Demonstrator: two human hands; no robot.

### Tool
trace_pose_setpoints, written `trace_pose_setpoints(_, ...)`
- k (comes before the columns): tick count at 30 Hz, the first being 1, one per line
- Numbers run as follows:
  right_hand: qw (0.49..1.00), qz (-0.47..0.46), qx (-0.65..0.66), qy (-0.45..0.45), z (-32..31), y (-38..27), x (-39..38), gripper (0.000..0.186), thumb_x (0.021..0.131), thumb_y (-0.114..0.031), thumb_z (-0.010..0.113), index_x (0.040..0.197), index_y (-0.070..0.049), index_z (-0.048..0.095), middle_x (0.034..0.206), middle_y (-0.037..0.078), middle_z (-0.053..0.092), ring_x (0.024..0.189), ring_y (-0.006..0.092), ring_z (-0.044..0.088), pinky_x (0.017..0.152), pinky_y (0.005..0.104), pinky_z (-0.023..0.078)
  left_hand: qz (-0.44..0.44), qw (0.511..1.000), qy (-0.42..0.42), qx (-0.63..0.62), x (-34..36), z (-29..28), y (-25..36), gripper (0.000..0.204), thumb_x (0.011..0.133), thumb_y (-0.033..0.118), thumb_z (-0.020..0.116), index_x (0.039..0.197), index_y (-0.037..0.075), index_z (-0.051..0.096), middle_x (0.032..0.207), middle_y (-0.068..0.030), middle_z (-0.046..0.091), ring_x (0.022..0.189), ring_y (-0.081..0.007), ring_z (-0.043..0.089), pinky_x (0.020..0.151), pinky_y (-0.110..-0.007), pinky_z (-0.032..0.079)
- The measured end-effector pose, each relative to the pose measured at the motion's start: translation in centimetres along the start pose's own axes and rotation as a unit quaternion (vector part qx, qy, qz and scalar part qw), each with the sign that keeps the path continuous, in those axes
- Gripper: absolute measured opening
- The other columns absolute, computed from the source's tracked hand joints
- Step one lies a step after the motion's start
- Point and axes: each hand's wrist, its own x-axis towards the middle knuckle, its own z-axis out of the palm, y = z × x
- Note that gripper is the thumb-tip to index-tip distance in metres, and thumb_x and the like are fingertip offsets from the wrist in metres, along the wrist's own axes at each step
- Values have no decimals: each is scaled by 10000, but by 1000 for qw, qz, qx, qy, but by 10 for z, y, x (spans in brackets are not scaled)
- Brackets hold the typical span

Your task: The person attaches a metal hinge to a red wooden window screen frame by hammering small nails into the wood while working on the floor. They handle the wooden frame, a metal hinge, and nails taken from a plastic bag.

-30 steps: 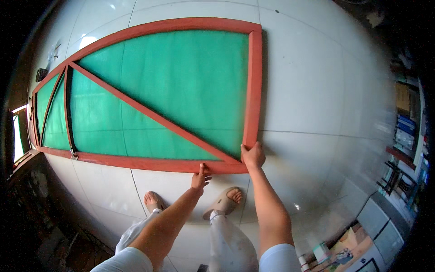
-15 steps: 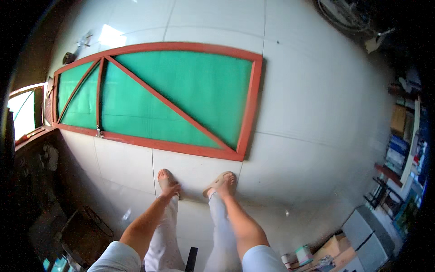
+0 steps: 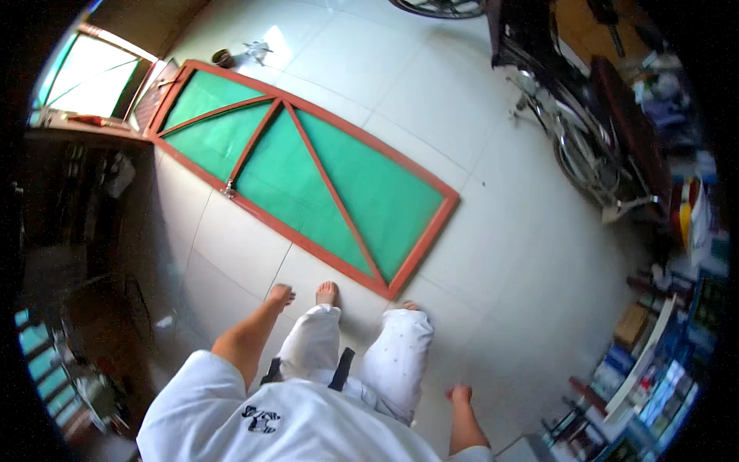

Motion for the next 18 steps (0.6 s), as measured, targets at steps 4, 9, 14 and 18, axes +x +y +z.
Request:
trace_pose_setpoints(4,978,53,186,-83,-93,2,24,198,867,-107,484,974,31,578,761,180,613,624,274,609,480,354,481,82,994,-70,-21,-36,50,114,280,876,220,513,1072,26,563,913,-101,661,765,-200,627,624,-333,498)
trace_pose_setpoints(9,987,-68,20,-143,-203,-154,100,244,864,-165,505,969,33,601,861,173,629,737,295,626,563,401,514,170,985,-39,5,-92,102,236,337,897,272,521,1103,9,564,927,-119,675,789,-201,643,669,-333,510)
trace_pose_setpoints(14,959,-148,235,-60,-259,-445,175,120,868,-109,441,892,-39,535,803,112,580,628,209,562,509,330,486,97,993,53,-28,-142,119,208,309,865,289,547,869,-4,644,737,-106,673,625,-191,628,554,-315,502)
trace_pose_setpoints(18,941,-312,91,-98,-256,-683,110,185,895,-176,510,1041,-63,499,841,90,593,665,183,580,551,302,503,-13,998,53,-32,-197,154,203,289,851,260,532,838,-1,655,770,-116,678,641,-190,634,514,-328,493)
